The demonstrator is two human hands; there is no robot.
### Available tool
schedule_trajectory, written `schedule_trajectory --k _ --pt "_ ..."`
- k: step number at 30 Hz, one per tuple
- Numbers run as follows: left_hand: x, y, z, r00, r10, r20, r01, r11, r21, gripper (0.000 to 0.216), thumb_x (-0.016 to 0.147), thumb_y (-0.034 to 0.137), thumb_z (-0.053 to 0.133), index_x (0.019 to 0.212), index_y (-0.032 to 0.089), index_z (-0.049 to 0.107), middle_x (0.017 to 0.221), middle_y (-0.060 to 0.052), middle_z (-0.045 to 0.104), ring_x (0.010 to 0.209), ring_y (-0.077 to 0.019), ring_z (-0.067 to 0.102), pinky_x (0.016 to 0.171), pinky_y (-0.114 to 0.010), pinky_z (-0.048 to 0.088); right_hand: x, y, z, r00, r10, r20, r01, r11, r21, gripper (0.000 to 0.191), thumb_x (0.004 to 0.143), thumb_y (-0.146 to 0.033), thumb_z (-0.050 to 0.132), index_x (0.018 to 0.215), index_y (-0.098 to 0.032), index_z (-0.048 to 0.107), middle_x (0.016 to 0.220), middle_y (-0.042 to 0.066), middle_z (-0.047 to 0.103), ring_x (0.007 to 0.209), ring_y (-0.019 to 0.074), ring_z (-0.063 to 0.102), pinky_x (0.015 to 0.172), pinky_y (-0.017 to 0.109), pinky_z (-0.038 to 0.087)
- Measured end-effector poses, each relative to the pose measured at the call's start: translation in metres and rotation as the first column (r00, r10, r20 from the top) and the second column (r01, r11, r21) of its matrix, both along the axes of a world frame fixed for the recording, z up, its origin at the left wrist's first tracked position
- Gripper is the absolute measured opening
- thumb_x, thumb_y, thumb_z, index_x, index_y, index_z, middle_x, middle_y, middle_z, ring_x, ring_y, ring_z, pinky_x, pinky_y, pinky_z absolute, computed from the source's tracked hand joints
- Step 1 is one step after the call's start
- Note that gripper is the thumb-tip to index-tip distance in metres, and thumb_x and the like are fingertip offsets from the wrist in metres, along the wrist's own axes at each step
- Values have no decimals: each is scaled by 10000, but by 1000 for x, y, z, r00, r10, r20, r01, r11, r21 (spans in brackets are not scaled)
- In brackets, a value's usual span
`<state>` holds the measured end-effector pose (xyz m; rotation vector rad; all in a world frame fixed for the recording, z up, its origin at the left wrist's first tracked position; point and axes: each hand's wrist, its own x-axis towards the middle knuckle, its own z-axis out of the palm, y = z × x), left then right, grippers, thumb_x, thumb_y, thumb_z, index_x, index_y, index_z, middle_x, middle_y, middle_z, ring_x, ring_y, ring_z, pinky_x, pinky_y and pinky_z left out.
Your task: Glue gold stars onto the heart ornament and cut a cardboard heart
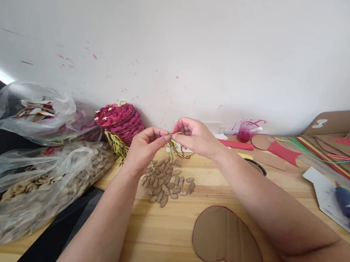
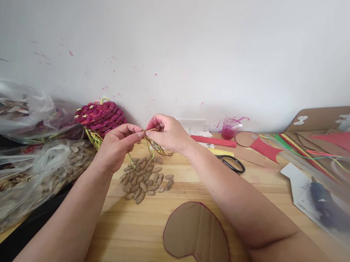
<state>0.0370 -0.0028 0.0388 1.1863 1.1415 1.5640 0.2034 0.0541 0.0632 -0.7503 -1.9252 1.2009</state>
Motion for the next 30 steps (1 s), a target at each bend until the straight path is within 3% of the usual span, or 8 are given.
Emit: schedule_trajectory --k 8,16,27,30 --pt "0 2 -1 998 6 62 -2 998 -57 243 638 291 864 764 156 706 634 16 575 534 -56 402 447 -181 214 -2 -3 0 1000 28 -10 -28 999 -23 121 744 -186 675 773 -183 557 642 -47 537 583 99 478 545 239 380" --pt "-1 1 1 999 2 50 3 995 -101 205 661 268 822 752 155 678 644 10 564 546 -65 408 449 -188 194 -2 -3 3 1000 9 -12 -11 991 -137 121 794 -267 666 780 -169 597 657 -35 529 548 90 462 513 243 367" --pt "0 -1 2 999 -28 -31 24 994 -111 210 661 293 827 745 152 696 617 20 584 503 -51 364 449 -202 191 -3 0 -1 993 -58 -104 51 996 -66 72 786 -216 649 778 -167 597 617 -54 512 536 81 421 512 238 340" --pt "0 -1 3 999 -39 -17 37 992 -123 229 669 315 834 758 152 700 621 16 589 518 -54 390 452 -193 205 -2 0 -2 995 -74 -73 74 997 7 82 803 -235 645 803 -171 595 619 -49 529 539 86 432 512 236 331"
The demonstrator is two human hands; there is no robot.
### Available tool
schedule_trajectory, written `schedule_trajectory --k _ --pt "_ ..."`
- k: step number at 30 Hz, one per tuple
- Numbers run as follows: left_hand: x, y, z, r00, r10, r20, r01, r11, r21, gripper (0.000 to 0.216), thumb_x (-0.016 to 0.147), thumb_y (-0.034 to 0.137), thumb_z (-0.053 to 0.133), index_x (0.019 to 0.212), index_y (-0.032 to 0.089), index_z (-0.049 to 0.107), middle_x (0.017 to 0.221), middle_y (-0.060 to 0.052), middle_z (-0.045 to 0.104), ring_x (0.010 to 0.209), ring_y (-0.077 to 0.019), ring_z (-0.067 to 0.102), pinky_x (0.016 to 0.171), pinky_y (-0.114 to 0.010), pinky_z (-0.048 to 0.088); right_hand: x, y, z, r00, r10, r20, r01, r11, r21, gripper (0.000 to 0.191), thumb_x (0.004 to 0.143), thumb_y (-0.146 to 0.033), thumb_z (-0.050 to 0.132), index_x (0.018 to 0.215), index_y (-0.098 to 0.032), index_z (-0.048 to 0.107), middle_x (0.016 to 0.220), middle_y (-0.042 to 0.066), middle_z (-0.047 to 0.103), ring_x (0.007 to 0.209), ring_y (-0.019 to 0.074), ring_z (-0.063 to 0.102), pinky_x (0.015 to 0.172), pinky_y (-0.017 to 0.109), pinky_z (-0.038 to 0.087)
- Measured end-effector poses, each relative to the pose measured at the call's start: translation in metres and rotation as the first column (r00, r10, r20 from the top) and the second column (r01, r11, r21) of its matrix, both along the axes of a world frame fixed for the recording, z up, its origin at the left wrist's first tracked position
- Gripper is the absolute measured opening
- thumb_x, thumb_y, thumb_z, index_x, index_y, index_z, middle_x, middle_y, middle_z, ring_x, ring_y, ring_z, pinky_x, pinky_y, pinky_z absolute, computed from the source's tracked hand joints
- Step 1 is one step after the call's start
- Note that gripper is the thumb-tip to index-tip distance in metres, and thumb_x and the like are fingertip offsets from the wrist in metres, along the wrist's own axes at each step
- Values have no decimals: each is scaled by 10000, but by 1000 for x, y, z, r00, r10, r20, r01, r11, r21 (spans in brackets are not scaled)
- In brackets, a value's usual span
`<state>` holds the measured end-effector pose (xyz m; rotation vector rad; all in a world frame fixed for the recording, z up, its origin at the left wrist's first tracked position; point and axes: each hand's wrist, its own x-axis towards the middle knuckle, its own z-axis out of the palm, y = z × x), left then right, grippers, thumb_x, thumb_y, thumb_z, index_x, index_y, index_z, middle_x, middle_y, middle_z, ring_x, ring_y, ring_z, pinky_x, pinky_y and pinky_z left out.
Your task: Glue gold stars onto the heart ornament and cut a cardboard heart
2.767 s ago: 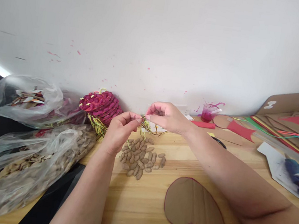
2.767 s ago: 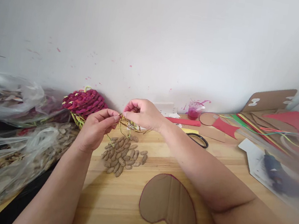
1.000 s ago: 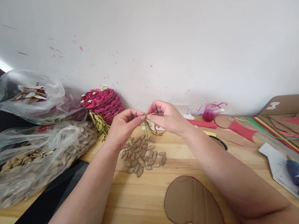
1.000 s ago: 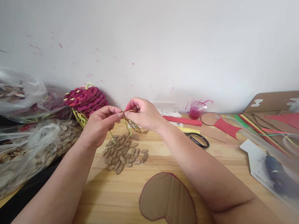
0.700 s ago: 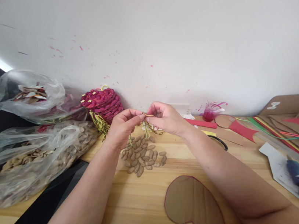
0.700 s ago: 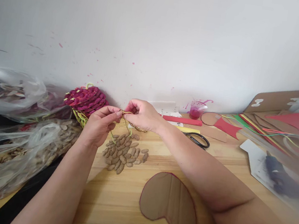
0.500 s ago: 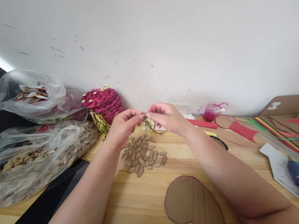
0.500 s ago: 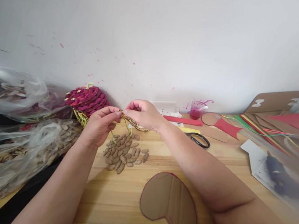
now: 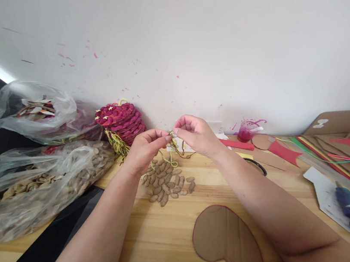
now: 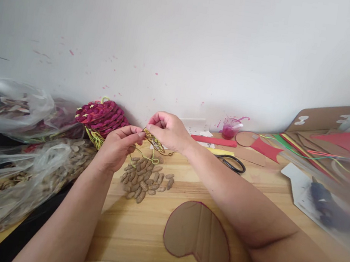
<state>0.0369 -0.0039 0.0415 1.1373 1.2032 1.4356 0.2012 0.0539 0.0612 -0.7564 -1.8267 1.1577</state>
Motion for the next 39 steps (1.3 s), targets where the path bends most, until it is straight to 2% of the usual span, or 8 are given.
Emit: schedule_trajectory --k 6,10,16,20,27,34,37,39 --pt "-3 -2 1 991 -110 71 113 993 -37 280 659 323 862 811 146 708 683 -1 611 592 -68 468 449 -167 229 2 -4 -1 987 -108 116 67 947 314 21 845 -199 595 841 -185 579 550 -76 517 487 76 391 540 240 318" --pt "-5 -2 1 986 -125 110 134 988 -77 276 652 289 865 814 143 696 685 9 591 592 -56 474 434 -143 219 4 -4 -2 981 -129 144 61 915 400 9 851 -188 587 843 -185 584 519 -93 469 477 76 370 554 245 310" --pt "-6 -1 1 977 -120 177 139 985 -102 295 650 292 848 825 161 650 748 -7 659 566 -60 532 425 -138 241 5 -1 -2 977 -135 162 53 902 429 32 847 -211 595 837 -181 600 504 -99 431 489 87 371 577 254 313" --pt "-4 -3 3 978 -125 165 145 983 -112 297 673 304 838 840 166 635 632 16 615 524 -61 512 466 -143 322 5 0 -1 979 -117 167 41 915 401 42 861 -229 592 844 -192 602 512 -100 400 495 91 354 571 257 308" --pt "-2 -3 3 990 -119 78 127 986 -107 346 685 353 852 903 173 653 542 39 573 469 -61 465 448 -143 303 5 0 -3 981 -116 155 41 907 419 58 893 -261 585 869 -210 598 523 -101 352 498 96 324 567 260 297" --pt "-5 -3 -2 988 -154 28 155 985 -69 342 717 432 832 823 136 698 586 11 587 502 -55 461 466 -152 307 7 2 -5 982 -133 136 57 887 457 81 924 -293 570 900 -219 595 520 -103 341 473 94 307 536 260 276" --pt "-5 -2 -2 983 -170 68 174 982 -69 347 721 452 825 794 149 671 628 -7 614 520 -63 464 437 -156 242 6 1 -5 983 -135 128 60 883 466 80 927 -287 564 900 -217 591 513 -104 339 468 92 309 538 258 281" --pt "-4 -2 -1 975 -184 123 194 978 -74 376 749 508 788 842 161 678 601 -6 604 520 -76 467 442 -163 253 5 0 -5 984 -125 125 57 894 445 77 928 -286 559 901 -219 584 508 -105 341 463 91 313 535 258 280"
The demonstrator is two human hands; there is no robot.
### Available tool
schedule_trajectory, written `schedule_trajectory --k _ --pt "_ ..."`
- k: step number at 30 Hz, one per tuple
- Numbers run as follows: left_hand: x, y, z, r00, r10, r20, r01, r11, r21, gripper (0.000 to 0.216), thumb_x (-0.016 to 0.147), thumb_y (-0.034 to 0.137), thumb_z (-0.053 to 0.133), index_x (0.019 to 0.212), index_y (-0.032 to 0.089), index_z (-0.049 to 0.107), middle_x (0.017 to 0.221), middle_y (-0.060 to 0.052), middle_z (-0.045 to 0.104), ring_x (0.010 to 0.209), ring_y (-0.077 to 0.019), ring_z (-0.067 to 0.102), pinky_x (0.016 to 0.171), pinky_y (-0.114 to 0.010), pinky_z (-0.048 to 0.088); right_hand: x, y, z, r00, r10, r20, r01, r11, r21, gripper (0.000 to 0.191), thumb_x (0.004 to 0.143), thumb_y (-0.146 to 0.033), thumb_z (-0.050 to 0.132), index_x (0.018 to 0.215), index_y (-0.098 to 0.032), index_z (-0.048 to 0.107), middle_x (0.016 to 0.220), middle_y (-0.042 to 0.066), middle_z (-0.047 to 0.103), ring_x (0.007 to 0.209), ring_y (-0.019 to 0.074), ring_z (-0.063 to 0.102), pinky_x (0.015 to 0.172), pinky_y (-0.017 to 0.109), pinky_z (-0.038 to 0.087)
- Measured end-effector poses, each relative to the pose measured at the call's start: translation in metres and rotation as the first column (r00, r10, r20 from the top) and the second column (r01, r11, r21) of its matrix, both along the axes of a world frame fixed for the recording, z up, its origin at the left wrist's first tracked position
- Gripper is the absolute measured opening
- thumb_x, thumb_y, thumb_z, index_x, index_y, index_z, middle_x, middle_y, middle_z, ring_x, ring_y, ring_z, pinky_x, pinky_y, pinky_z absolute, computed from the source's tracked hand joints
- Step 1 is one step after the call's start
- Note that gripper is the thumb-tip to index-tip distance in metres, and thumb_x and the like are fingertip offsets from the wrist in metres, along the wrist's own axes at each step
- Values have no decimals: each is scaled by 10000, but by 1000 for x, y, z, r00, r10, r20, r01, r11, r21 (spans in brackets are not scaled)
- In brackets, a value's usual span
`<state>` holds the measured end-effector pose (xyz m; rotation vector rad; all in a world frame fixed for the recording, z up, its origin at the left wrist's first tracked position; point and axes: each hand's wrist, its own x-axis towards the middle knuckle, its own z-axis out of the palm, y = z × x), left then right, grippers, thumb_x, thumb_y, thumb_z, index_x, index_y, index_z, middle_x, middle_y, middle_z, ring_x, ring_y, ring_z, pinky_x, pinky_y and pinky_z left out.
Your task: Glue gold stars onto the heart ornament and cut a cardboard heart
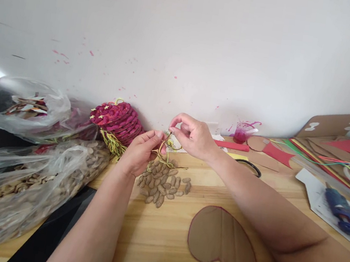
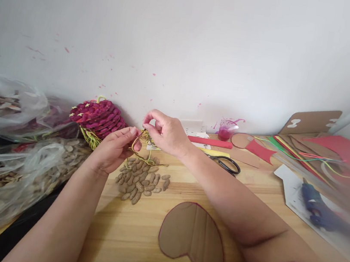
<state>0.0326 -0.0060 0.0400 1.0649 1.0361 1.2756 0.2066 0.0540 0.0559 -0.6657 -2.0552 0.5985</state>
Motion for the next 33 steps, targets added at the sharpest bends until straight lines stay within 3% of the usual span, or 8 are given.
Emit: schedule_trajectory --k 4,8,13,18,22,27,33 --pt "6 0 -2 999 -12 52 11 1000 21 365 744 483 807 881 160 710 499 30 516 560 -96 527 517 -169 353 -2 -4 0 1000 18 -8 -18 998 -57 72 924 -288 560 892 -225 570 500 -103 350 457 92 317 521 258 277" --pt "14 2 -6 990 88 109 -93 995 41 296 632 315 897 808 157 720 534 46 537 510 -58 486 482 -162 319 -4 -7 1 999 44 -32 -47 992 -115 60 916 -280 563 884 -230 552 492 -103 349 451 94 305 501 254 277" --pt "17 5 -6 974 165 153 -170 985 14 278 602 296 891 775 145 733 450 66 446 481 -55 448 444 -159 273 -6 -8 2 994 71 -89 -90 967 -240 98 920 -320 562 895 -237 516 499 -95 382 443 99 342 462 244 270" --pt "17 4 -3 959 73 274 -48 994 -97 295 636 287 875 833 141 710 444 79 349 493 -62 436 377 -134 125 -7 -3 -1 984 94 -153 -141 931 -336 106 923 -325 560 913 -240 496 535 -85 478 425 86 321 430 230 247" --pt "18 1 -2 924 -14 383 60 992 -110 271 689 288 848 853 153 678 449 86 297 479 -66 395 363 -132 109 -9 0 -4 972 112 -205 -189 893 -409 123 916 -323 564 916 -233 481 731 -37 654 423 63 347 417 219 275" --pt "19 -2 -3 887 -109 448 171 980 -100 282 734 361 819 826 146 662 447 82 260 475 -76 356 369 -145 115 -11 0 -4 959 154 -237 -250 854 -456 156 912 -346 576 915 -228 474 663 -64 594 443 66 387 436 204 299" --pt "20 -4 -6 890 -224 397 252 967 -20 263 742 339 796 866 134 689 461 66 293 481 -76 352 385 -167 102 -10 3 -6 948 166 -270 -276 853 -444 169 918 -359 576 920 -226 471 575 -83 541 468 79 449 465 198 308"
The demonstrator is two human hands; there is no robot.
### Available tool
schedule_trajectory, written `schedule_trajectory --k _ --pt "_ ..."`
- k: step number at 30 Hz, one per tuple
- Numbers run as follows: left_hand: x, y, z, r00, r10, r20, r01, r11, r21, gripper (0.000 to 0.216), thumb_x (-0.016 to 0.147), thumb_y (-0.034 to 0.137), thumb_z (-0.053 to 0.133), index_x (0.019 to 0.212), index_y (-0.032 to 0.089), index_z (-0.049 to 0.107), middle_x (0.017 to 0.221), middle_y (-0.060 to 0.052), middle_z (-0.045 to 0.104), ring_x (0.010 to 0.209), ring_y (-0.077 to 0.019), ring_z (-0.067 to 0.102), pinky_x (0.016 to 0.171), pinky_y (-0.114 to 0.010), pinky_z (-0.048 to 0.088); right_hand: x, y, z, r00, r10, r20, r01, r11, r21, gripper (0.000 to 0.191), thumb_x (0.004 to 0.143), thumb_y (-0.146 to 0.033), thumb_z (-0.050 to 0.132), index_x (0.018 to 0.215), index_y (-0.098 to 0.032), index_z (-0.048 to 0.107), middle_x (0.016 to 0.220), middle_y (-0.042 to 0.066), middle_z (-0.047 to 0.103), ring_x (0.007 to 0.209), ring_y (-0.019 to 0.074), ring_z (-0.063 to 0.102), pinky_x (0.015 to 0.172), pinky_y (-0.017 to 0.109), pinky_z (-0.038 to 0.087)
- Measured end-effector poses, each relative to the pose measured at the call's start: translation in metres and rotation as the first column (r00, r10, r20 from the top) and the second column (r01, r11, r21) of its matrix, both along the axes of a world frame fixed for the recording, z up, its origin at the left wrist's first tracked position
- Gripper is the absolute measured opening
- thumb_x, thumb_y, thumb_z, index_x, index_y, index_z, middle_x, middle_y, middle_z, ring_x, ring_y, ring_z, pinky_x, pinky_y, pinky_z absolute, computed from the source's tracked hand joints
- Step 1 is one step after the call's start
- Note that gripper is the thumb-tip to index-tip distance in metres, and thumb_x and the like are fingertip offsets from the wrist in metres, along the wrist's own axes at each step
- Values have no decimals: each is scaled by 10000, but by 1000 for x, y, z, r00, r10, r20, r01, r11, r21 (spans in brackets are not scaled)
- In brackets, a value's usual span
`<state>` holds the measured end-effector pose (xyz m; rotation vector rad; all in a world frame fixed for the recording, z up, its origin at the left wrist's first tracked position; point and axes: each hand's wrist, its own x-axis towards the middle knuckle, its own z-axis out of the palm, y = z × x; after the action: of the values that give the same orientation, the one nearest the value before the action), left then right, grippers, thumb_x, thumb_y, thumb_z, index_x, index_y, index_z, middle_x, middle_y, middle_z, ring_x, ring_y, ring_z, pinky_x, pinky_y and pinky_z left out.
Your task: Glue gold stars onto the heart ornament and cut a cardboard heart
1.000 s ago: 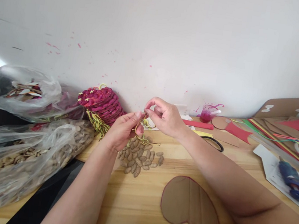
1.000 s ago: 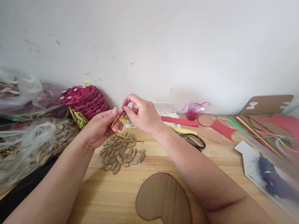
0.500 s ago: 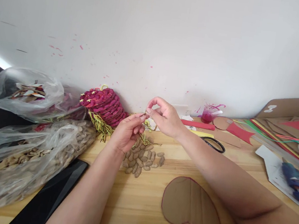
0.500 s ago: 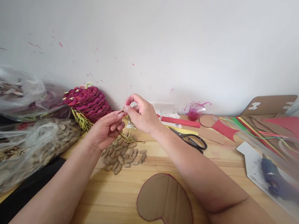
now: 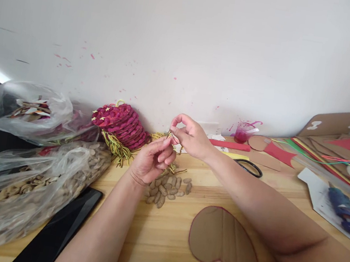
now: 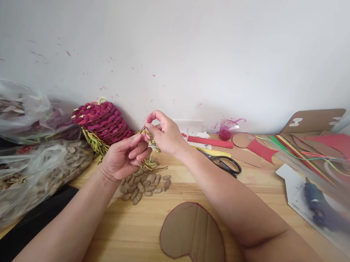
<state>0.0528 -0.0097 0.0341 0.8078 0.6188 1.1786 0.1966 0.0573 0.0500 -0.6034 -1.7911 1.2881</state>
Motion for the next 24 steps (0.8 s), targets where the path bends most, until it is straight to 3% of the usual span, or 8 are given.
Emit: schedule_trajectory --k 6,11,15,18,21,24 --pt "-1 3 -4 997 16 -75 -17 1000 -25 252 755 347 782 799 126 670 484 75 261 462 -59 308 396 -165 83 0 -4 2 999 -43 27 42 998 42 138 930 -341 548 924 -231 464 538 -77 562 490 108 516 490 208 372" --pt "-3 4 -6 994 29 -103 -26 999 32 283 786 401 761 801 134 668 500 77 258 455 -52 313 409 -159 129 0 -7 1 995 -66 78 56 991 122 119 936 -329 537 922 -232 471 565 -75 562 484 102 490 503 214 379" --pt "-3 1 -5 986 15 -164 1 996 94 257 783 353 785 777 119 678 507 62 342 472 -45 362 443 -157 212 0 -6 -2 995 -63 80 51 988 143 108 952 -334 523 939 -241 470 519 -89 516 455 106 482 510 217 395" --pt "-4 -1 -4 978 -5 -211 25 995 92 251 771 348 797 785 124 686 529 34 435 482 -53 398 434 -162 188 0 -4 -4 992 -105 69 94 984 152 109 966 -348 508 946 -248 470 519 -84 521 431 108 475 490 217 378" --pt "-4 -2 -3 969 85 -232 -56 990 126 230 782 348 788 809 136 701 560 16 510 457 -38 350 408 -165 125 0 -1 -4 991 -126 53 117 982 146 127 956 -354 530 931 -242 477 521 -78 522 438 109 466 474 212 352" --pt "0 0 -4 959 228 -171 -178 948 266 191 801 315 771 858 135 739 743 -24 637 487 -21 391 421 -156 205 0 2 -5 992 -128 22 124 984 129 148 940 -352 556 904 -233 476 527 -79 507 461 101 445 475 204 336"
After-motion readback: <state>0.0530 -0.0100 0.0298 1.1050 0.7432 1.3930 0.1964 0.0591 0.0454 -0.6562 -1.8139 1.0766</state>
